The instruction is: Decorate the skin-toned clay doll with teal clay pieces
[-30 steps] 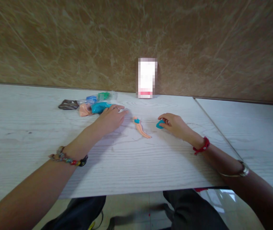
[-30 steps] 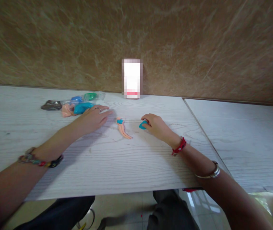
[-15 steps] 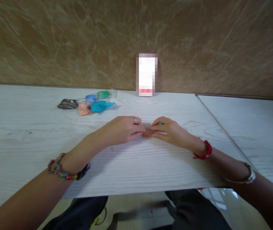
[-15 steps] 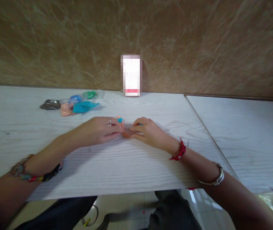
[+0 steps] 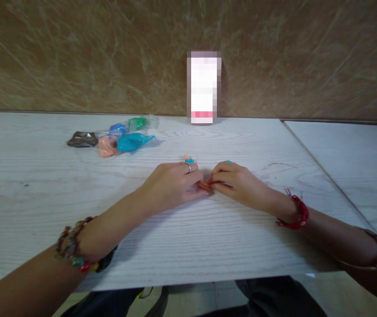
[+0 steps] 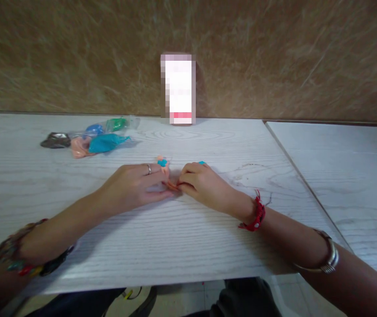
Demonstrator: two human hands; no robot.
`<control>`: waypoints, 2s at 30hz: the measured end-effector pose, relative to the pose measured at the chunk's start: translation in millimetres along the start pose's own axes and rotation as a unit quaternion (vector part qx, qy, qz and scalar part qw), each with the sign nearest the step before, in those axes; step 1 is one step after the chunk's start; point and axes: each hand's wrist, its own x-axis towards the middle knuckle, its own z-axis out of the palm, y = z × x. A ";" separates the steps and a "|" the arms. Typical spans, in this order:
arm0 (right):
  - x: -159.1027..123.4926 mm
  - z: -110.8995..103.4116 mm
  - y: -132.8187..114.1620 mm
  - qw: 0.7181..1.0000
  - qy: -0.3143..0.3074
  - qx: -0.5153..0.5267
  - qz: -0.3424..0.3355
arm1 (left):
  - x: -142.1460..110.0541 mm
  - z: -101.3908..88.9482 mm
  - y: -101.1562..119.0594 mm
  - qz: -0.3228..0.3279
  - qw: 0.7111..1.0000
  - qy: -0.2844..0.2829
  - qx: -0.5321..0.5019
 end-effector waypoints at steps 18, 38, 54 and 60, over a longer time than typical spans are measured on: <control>-1.3 0.4 -12.0 0.993 0.033 0.051 0.097 | 2.8 1.3 19.8 0.013 0.987 0.094 0.132; -0.6 3.2 -13.2 0.995 0.025 0.000 0.098 | 9.6 -26.6 43.3 -0.250 0.933 -0.258 0.017; 1.5 6.2 -33.1 0.984 -0.003 -0.157 0.084 | 3.1 -30.2 30.4 -0.270 0.932 -0.236 -0.046; 9.7 8.1 -40.4 0.971 -0.040 -0.206 0.111 | 5.2 -30.9 31.7 -0.255 0.925 -0.270 -0.078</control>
